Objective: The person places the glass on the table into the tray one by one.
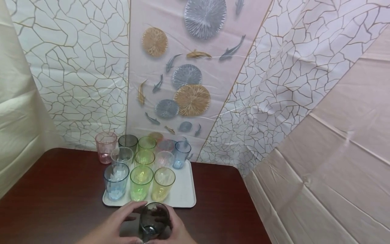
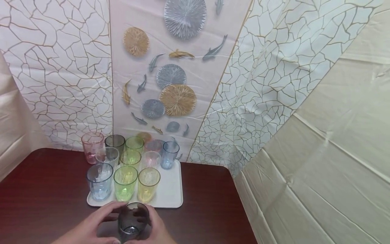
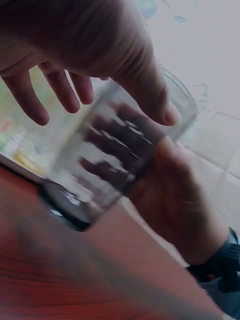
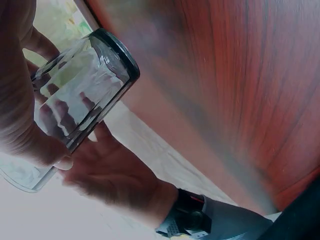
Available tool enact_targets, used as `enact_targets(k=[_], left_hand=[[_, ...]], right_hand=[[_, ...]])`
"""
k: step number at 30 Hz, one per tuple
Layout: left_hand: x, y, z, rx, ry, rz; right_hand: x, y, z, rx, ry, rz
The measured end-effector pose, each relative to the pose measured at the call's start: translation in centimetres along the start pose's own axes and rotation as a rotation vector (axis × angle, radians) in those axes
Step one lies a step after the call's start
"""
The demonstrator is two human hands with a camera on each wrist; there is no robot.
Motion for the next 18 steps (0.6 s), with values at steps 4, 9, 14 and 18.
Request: enact_targets(k=[4, 9, 14, 18], left_hand=[[1.4, 1.1, -1.4, -0.024, 0.066, 0.117], [4.4, 2.3, -3.5, 0.066, 0.297, 0.245], [6.1, 2.8, -4.6, 0.139, 0.407, 0.233], [6.8, 2.6, -4.9, 0.178, 0.447, 0.190]], right_hand=[[-0.7, 1.7, -0.9, -0.038, 0.039, -0.052], [-1.2, 5.7, -2.2, -0.161, 0.061, -0.134], [-2.0, 11.2, -2.3, -0.392, -0.017, -0.165], [-2.7, 14.9, -0.3, -0.484, -0.002, -0.216]])
Point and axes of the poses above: each hand's wrist, its own z-axis towards the middle knuckle, its own y-axis out of the back of the hand, x = y × z, the point moved 8 cm from there along z, towards the middle knuckle, and after that the axes turned 10 degrees about z, right-handed, at the moved point
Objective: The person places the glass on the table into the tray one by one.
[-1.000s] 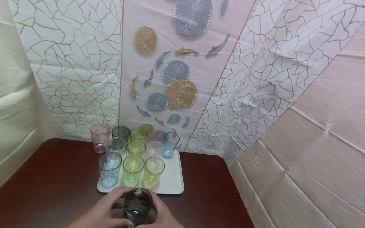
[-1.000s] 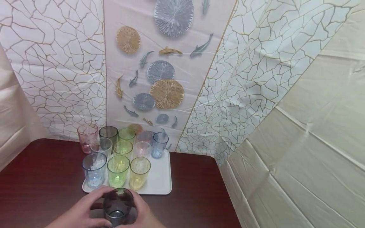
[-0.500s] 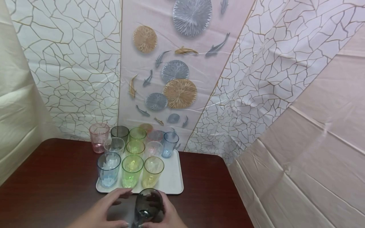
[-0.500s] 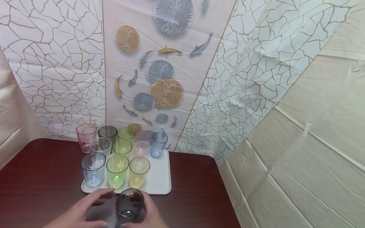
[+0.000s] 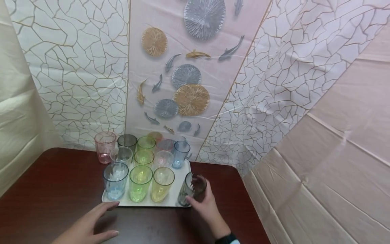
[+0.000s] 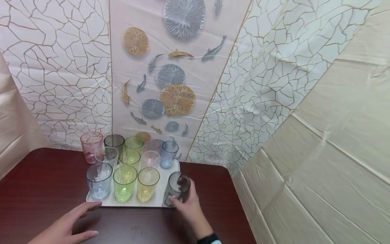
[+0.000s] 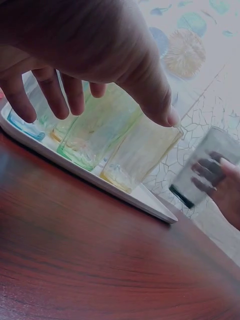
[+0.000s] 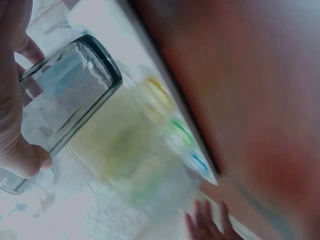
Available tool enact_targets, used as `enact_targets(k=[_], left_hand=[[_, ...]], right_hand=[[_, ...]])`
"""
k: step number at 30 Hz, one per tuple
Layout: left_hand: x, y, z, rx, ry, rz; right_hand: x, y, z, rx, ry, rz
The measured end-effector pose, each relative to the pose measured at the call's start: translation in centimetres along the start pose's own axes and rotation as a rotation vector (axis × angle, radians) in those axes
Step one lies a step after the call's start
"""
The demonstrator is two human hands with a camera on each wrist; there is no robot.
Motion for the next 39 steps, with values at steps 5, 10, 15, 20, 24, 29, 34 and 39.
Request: enact_targets(k=[5, 10, 15, 20, 24, 29, 34, 39], left_hand=[[0.4, -0.3, 0.0, 0.030, 0.012, -0.011], [0.3, -0.3, 0.0, 0.024, 0.000, 0.000], [0.5, -0.1, -0.1, 0.047, 0.030, -0.028], [0.8, 0.0, -0.2, 0.058, 0.045, -0.048], [0.7, -0.1, -0.1, 0.044, 0.019, -0.025], [0.4, -0.3, 0.0, 0.017, -0.026, 0.012], [0.3, -0.3, -0.1, -0.004, -0.039, 0.018], [0.9, 0.5, -0.1, -0.070, -0.065, 0.017]], right_hand=[[-2.6, -0.2, 5.3, -0.024, -0.065, 0.016], [-5.3, -1.0, 8.8, -0.053, -0.178, -0.056], [-6.6, -1.7, 10.2, -0.048, -0.196, -0.029], [-7.7, -2.4, 10.3, -0.019, -0.235, -0.094], [-8.6, -2.9, 10.4, -0.002, -0.272, -0.132], [-9.3, -3.0, 10.2, -0.026, -0.308, -0.153], [-9.3, -3.1, 10.1, -0.034, -0.303, -0.143], [-9.4, -3.1, 9.8, -0.046, -0.300, -0.138]])
Point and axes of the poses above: each hand's wrist, its own z-axis towards the middle knuckle, its own y-axis out of the back of the hand, x = y × z, the point moved 8 cm from there along z, towards the middle knuckle, and after that the axes turned 10 degrees about z, right-handed, at the moved point
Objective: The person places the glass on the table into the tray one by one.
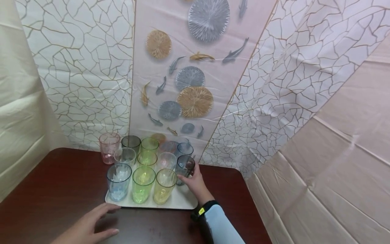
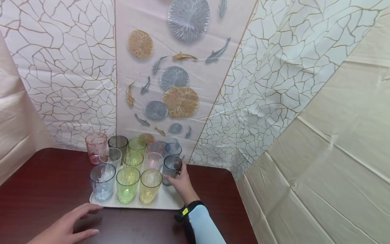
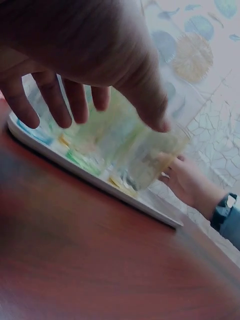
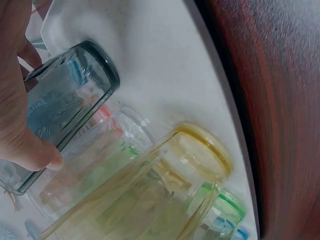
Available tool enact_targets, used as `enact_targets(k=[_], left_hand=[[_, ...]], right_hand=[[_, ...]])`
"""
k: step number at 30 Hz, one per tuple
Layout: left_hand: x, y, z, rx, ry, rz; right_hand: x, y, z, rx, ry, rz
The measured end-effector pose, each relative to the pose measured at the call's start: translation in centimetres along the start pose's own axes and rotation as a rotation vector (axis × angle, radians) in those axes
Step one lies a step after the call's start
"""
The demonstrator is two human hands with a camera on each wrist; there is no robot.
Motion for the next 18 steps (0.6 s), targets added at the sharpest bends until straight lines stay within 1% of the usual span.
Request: enact_targets(k=[1, 2, 4, 7, 8, 10, 12, 13, 15, 18], left_hand=[[0.3, 0.6, 0.0, -0.049, -0.004, 0.005], [1.0, 1.3, 0.0, -0.093, 0.010, 0.016], [2.7, 3.2, 0.2, -0.209, 0.050, 0.056], [6.4, 6.5, 1.2, -0.325, 0.175, 0.079], [8.0, 7.5, 1.7, -0.334, 0.238, 0.087], [10.8, 9.1, 3.1, -0.366, 0.339, 0.087], [13.2, 10.1, 4.8, -0.376, 0.430, 0.069], [14.2, 10.4, 5.8, -0.374, 0.463, 0.054], [15.6, 10.8, 7.9, -0.384, 0.498, 0.039], [16.8, 10.8, 10.9, -0.381, 0.515, -0.001]], right_hand=[[0.0, 0.1, -0.1, -0.004, 0.000, 0.005], [0.0, 0.1, -0.1, -0.011, 0.006, 0.013], [0.2, 0.4, -0.5, -0.015, 0.025, 0.041], [0.1, 1.2, -1.4, -0.017, 0.045, 0.078], [0.1, 1.6, -1.8, -0.014, 0.050, 0.090], [-0.3, 2.4, -2.8, -0.013, 0.050, 0.102], [-0.4, 3.2, -3.9, -0.014, 0.059, 0.113], [-0.4, 3.4, -4.5, -0.011, 0.066, 0.121], [-0.5, 3.9, -5.9, -0.010, 0.071, 0.122], [-0.2, 4.1, -8.0, 0.002, 0.072, 0.124]])
Point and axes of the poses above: each hand's wrist, its own z-axis towards the middle knuckle, its own y-axis out of the back of the hand, x = y × z, the point moved 8 cm from there along z, towards the middle knuckle, and after that the axes turned 10 degrees about z, right-handed, at the moved point
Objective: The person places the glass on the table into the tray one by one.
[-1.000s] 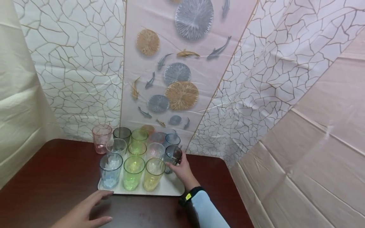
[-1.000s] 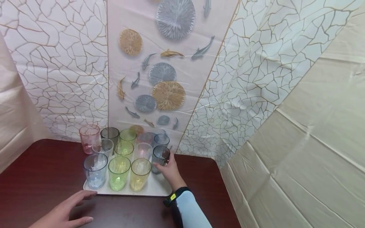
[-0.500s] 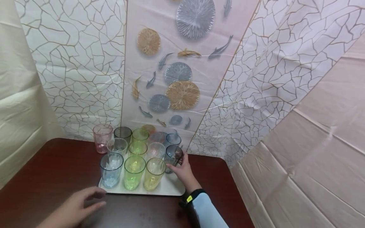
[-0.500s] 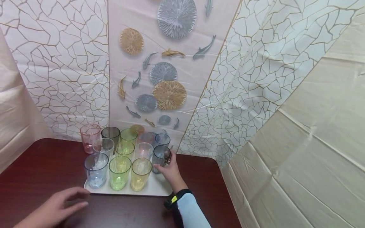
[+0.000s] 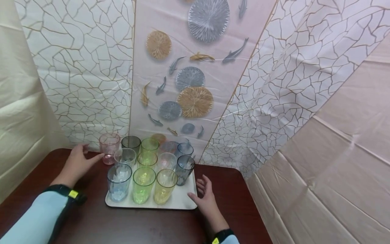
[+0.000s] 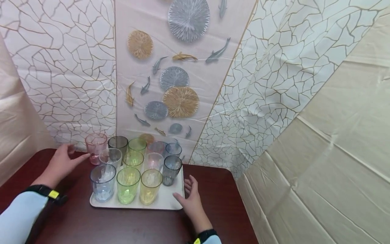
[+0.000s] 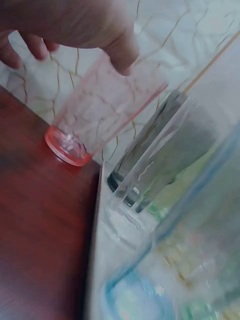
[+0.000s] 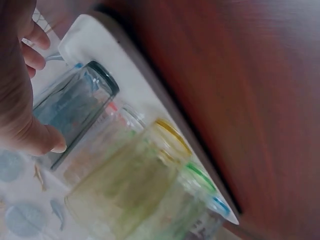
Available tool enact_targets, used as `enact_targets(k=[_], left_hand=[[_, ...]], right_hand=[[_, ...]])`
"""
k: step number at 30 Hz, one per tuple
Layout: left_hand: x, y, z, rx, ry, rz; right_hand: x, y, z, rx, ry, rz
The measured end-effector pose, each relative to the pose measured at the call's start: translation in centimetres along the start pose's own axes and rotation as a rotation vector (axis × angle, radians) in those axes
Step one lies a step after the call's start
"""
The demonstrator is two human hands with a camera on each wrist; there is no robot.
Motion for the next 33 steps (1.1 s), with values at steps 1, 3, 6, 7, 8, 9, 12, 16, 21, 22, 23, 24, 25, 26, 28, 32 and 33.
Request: enact_targets(k=[1, 3, 6, 7, 8, 9, 12, 16, 21, 22, 23, 24, 25, 26, 28, 32, 33], left_hand=[[-0.3, -0.5, 0.9, 0.001, 0.004, -0.009], [-0.8, -1.3, 2.3, 0.000, 0.018, -0.036], [-1.5, -2.1, 3.6, -0.023, 0.022, -0.052], [-1.7, -2.2, 3.8, -0.028, 0.016, -0.058], [-2.0, -2.4, 4.0, -0.030, 0.010, -0.067], [-2.2, -2.6, 4.1, -0.030, 0.003, -0.075], [-2.6, -3.0, 4.0, -0.020, -0.015, -0.118], [-2.6, -3.0, 3.2, -0.004, -0.021, -0.141], [-2.1, -1.2, 1.0, 0.013, -0.040, -0.059], [-1.9, -0.5, 0.3, 0.015, -0.052, -0.042], [-1.9, 0.1, -0.4, 0.013, -0.065, -0.032], [-1.8, 0.9, -1.2, 0.003, -0.089, -0.028], [-1.8, 1.6, -2.2, -0.007, -0.110, -0.027], [-1.6, 2.3, -3.1, -0.020, -0.124, -0.020], [-1.2, 3.7, -5.3, -0.064, -0.163, -0.014], [-0.1, 5.7, -10.0, -0.107, -0.200, -0.008], [0.0, 5.8, -11.0, -0.098, -0.203, -0.007]], right_hand=[[0.1, 0.1, -0.7, 0.000, -0.004, -0.001], [0.5, 0.1, -1.9, 0.004, 0.004, -0.005], [1.3, -0.2, -3.5, 0.017, 0.047, 0.019], [1.5, -0.3, -3.9, 0.017, 0.061, 0.021], [1.7, -0.4, -4.3, 0.017, 0.077, 0.024], [1.9, -0.5, -4.6, 0.017, 0.088, 0.031], [2.3, -0.7, -5.4, 0.011, 0.113, 0.025], [2.6, -0.8, -5.9, 0.005, 0.116, 0.012], [3.1, -0.6, -6.3, 0.013, 0.098, 0.019], [3.2, -0.6, -6.4, 0.017, 0.098, 0.019], [3.3, -0.6, -6.4, 0.022, 0.100, 0.018], [3.5, -0.6, -6.6, 0.029, 0.104, 0.015], [3.7, -0.6, -6.7, 0.036, 0.112, 0.008], [3.9, -0.6, -6.9, 0.046, 0.123, 0.000], [4.3, -0.7, -7.3, 0.076, 0.151, -0.019], [5.2, -1.3, -8.1, 0.154, 0.193, -0.056], [5.3, -1.4, -8.2, 0.173, 0.195, -0.059]])
Point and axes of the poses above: each hand's wrist, its own z-axis towards the middle knuckle, its own y-axis out of the back of the hand, x = y × z, the point moved 8 cm from there along z, towards the middle knuckle, and after that the axes turned 10 degrees about z, right-handed, at the moved point
